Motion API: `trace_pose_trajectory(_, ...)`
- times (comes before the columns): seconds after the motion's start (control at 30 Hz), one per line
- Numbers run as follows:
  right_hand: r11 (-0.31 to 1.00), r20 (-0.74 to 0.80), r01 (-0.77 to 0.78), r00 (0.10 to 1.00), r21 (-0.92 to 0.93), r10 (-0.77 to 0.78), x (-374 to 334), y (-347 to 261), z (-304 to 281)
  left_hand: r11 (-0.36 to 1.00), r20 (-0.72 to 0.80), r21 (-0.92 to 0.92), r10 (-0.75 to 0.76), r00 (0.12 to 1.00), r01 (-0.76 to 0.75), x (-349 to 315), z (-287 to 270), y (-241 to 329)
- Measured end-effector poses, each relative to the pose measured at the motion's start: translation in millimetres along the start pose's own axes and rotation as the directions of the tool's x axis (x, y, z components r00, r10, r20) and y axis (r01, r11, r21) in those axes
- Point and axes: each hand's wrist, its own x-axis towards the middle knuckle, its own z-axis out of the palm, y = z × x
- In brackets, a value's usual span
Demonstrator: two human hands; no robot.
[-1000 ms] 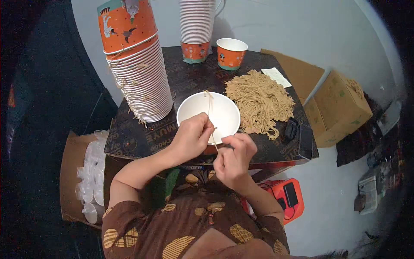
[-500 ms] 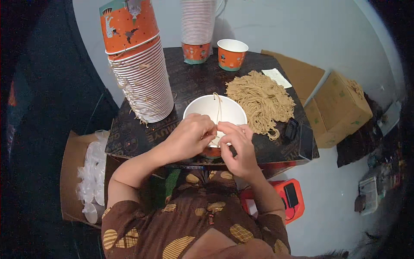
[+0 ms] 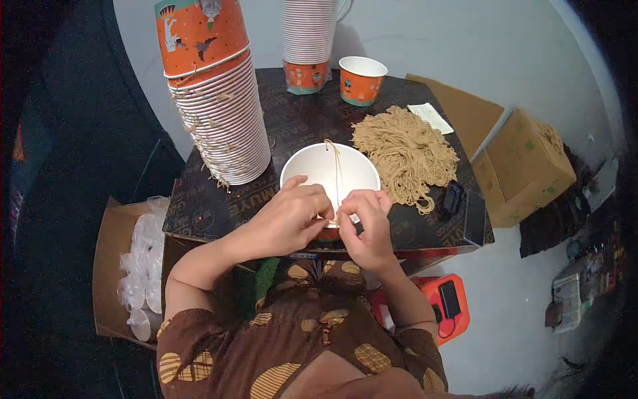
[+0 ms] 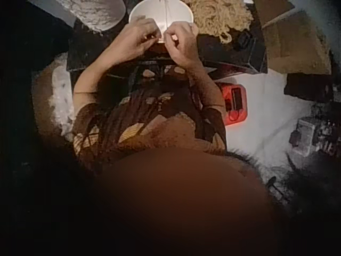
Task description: Thread a piece of string or thin elastic through holes in paper cups as part of a manufacturing or packaging assembly process.
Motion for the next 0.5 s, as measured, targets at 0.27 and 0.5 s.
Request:
trace_pose_trajectory(0.27, 0.998, 0.015, -0.030, 0.999, -0.062, 0.031, 4.0, -13.8, -5.4, 0.999, -0.063, -0.035, 0.009, 0.998, -0.012, -2.4, 2.5, -0.4)
trace_pose_trajectory(0.5, 0.998, 0.078, 0.006, 0.997, -0.063, -0.001, 3.7, -9.7, -9.8, 0.986, -0.111, -0.147, -0.100, 0.989, 0.083, 1.3, 6.8, -1.9)
